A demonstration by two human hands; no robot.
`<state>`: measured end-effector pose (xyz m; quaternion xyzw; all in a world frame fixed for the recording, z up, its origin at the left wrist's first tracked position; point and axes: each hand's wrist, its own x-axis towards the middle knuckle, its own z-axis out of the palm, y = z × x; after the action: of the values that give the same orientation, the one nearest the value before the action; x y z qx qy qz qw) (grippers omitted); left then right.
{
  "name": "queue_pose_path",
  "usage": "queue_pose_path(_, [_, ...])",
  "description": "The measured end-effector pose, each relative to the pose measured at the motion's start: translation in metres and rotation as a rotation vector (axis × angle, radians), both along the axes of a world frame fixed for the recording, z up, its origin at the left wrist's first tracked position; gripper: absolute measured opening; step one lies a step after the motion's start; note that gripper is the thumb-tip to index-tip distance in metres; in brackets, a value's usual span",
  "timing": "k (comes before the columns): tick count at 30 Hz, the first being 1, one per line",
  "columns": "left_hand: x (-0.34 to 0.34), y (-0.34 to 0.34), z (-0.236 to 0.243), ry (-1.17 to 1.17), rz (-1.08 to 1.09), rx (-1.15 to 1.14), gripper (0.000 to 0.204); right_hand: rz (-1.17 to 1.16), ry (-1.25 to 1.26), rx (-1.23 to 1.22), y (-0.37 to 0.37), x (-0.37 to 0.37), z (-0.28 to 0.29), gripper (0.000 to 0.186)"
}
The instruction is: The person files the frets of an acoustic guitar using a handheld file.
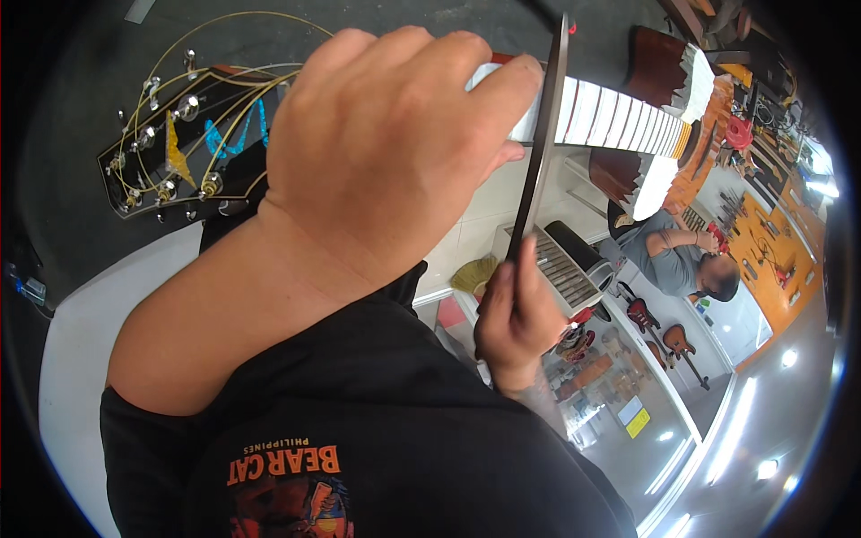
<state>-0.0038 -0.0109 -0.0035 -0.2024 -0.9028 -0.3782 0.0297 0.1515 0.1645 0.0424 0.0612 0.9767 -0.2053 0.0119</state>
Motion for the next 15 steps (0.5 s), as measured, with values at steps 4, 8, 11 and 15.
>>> queue_pose_path(4, [0.001,0.002,0.001,0.028,0.005,0.047,0.048,0.027,0.011,-0.004,0.000,0.047,0.005,0.043])
queue_pose_path(8, [0.000,0.001,0.004,0.014,-0.013,0.012,0.049,0.097,0.085,0.094,-0.009,-0.046,0.002,0.044])
queue_pose_path(11, [-0.002,0.000,0.001,0.043,-0.031,0.007,0.049,-0.008,0.147,-0.057,-0.014,-0.097,0.002,0.039])
queue_pose_path(15, [-0.002,0.001,0.003,0.043,-0.018,-0.020,0.048,0.019,0.206,-0.075,0.000,-0.063,0.013,0.042])
